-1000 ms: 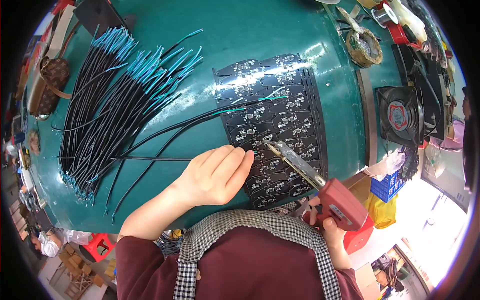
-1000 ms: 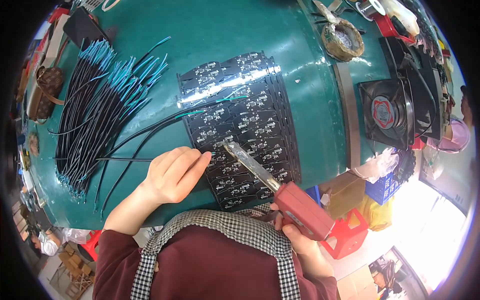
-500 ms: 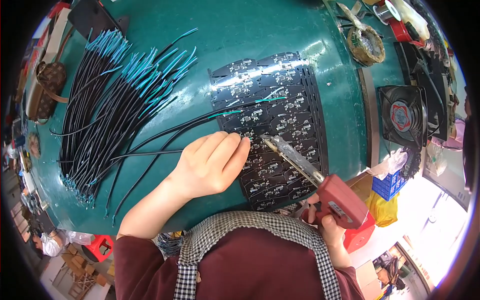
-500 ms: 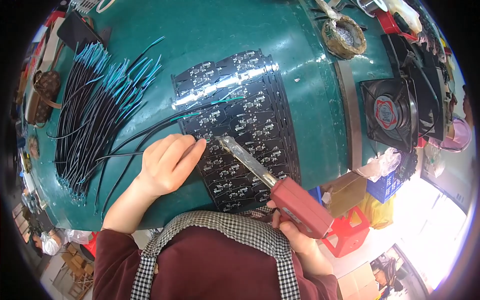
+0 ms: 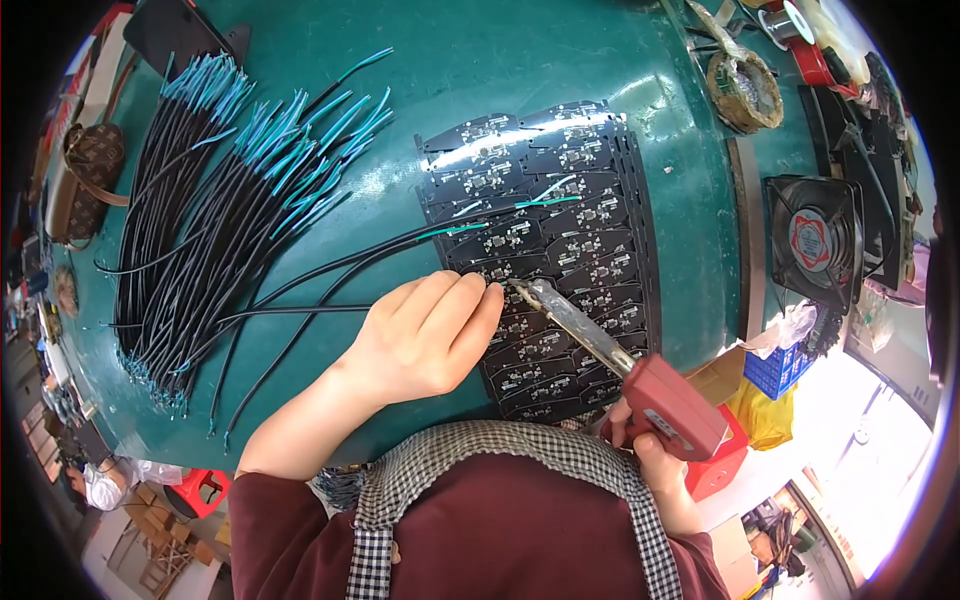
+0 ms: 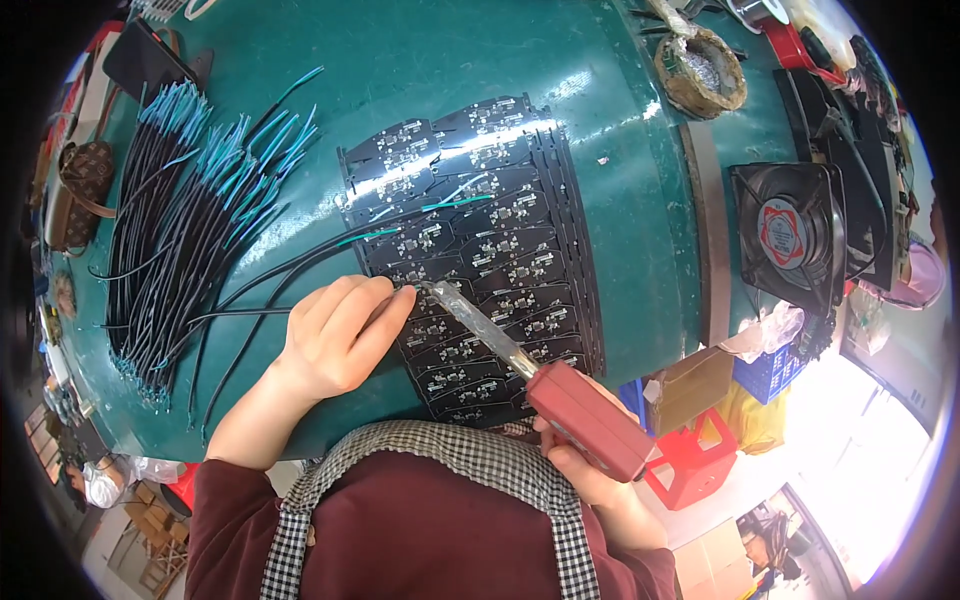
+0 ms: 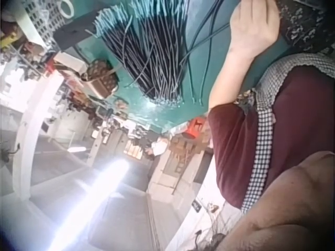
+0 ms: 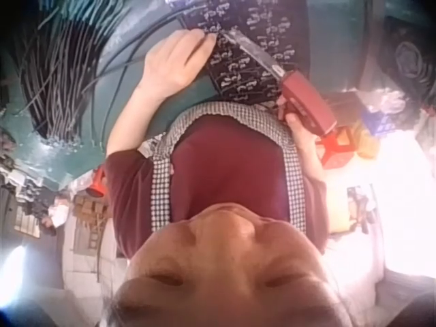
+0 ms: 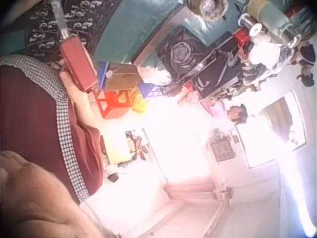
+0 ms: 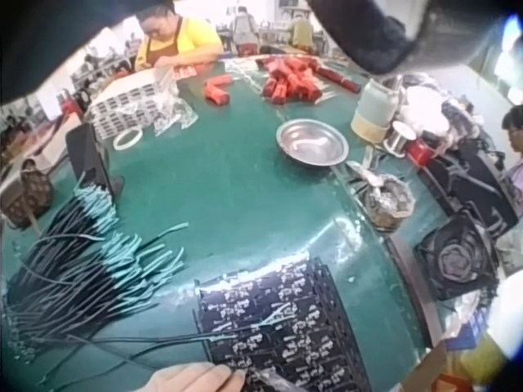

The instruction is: The person solders wires onto circuit board panels using a soldering tool, organizes bundles of wires on the worktable by hand, and solders additional wires to the circuit boards.

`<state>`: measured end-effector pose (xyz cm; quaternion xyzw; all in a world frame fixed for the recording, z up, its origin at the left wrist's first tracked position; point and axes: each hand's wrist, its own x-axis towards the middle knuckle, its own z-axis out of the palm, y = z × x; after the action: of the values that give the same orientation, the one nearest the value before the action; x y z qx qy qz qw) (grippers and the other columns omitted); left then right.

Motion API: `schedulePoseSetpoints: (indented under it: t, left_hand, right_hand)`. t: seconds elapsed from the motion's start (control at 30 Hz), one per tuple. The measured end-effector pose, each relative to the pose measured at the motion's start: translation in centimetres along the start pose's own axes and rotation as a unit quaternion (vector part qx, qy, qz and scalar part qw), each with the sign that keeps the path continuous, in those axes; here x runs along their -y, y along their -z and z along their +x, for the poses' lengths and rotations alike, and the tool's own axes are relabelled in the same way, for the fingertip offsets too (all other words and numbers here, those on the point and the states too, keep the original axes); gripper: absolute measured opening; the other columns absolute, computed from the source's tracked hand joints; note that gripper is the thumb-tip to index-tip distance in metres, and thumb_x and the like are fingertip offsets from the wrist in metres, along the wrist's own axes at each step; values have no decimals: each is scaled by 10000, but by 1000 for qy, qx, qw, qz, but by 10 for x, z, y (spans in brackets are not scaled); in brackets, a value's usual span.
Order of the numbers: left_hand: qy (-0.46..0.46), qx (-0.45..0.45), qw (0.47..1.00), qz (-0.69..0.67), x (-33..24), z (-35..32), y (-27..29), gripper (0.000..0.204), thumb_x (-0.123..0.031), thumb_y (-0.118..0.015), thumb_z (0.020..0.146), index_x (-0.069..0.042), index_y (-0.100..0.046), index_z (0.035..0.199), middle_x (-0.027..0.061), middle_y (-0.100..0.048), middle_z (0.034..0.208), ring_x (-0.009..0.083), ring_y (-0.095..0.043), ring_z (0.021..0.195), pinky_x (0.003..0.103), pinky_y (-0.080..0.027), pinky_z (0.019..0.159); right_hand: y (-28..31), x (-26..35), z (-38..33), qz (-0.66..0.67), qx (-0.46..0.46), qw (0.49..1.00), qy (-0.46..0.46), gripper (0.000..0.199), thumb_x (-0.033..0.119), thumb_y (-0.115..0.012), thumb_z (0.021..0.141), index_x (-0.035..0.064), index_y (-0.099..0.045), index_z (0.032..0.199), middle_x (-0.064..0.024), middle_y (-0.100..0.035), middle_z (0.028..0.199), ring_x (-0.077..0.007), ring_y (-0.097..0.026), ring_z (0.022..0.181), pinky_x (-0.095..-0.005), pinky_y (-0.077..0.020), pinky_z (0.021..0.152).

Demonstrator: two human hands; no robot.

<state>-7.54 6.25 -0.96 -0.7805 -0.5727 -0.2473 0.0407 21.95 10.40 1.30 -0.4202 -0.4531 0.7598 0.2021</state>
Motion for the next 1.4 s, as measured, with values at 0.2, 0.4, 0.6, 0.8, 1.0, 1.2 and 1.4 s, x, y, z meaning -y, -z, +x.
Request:
schedulePoseSetpoints:
  t: [0.2, 0.4, 0.6, 0.8, 1.0, 1.2, 1.4]
  left_hand:
    - [1, 11, 1000, 0, 0, 1, 0, 231, -64, -635, 642, 3, -625, 862, 92, -595, 858, 194, -597, 738, 259, -506, 611]
    - [1, 19, 1000, 2, 0, 2, -1, 252, -75, -625, 630, 4, -622, 870, 95, -593, 867, 194, -591, 746, 265, -504, 616]
    - [-1, 19, 1000, 12, -1, 3, 2, 246, -74, -619, 630, 3, -624, 864, 88, -590, 864, 190, -585, 748, 263, -501, 619]
    - [8, 17, 1000, 11, -2, 6, 5, 240, -77, -619, 623, -4, -630, 851, 66, -587, 861, 187, -579, 758, 268, -491, 613]
    - [189, 15, 961, -202, 5, 12, 7, 146, -28, -643, 687, -25, -635, 832, 49, -580, 815, 220, -587, 725, 312, -483, 610]
    - [244, 19, 938, -247, 6, 16, 7, 132, 19, -646, 726, -20, -629, 851, 82, -571, 788, 256, -588, 699, 338, -483, 611]
    - [264, 19, 940, -216, 1, 20, 8, 133, 25, -650, 715, -21, -648, 840, 67, -583, 766, 218, -581, 654, 295, -458, 574]
  right_hand:
    - [1, -7, -4, -6, -28, 1000, 10, 679, 178, -744, 728, -95, -426, 1263, -121, -639, 913, -137, -605, 705, -231, -492, 611]
    - [5, -9, -2, -184, 0, 982, 52, 659, 188, -731, 735, -85, -437, 1258, -120, -645, 926, -156, -613, 694, -242, -494, 603]
    - [-5, 7, -3, 22, -1, 999, 44, 702, 273, -712, 784, -46, -369, 1307, -168, -595, 1082, -151, -569, 668, -235, -464, 584]
    - [-10, 14, 5, 35, 30, 996, 70, 652, 317, -683, 817, -3, -398, 1309, -188, -565, 1144, -144, -538, 689, -247, -460, 611]
    - [-22, 16, 11, -8, -38, 999, 15, 738, 429, -685, 788, -47, -381, 1263, -173, -593, 1021, -134, -541, 563, -230, -417, 485]
    - [-20, 15, 15, -44, -30, 998, 16, 653, 424, -660, 805, -37, -438, 1211, -145, -590, 987, -127, -521, 580, -235, -419, 505]
    - [-8, 7, 12, 2, 15, 999, -30, 754, 248, -746, 759, -15, -328, 1329, -99, -591, 950, -119, -551, 711, -229, -463, 613]
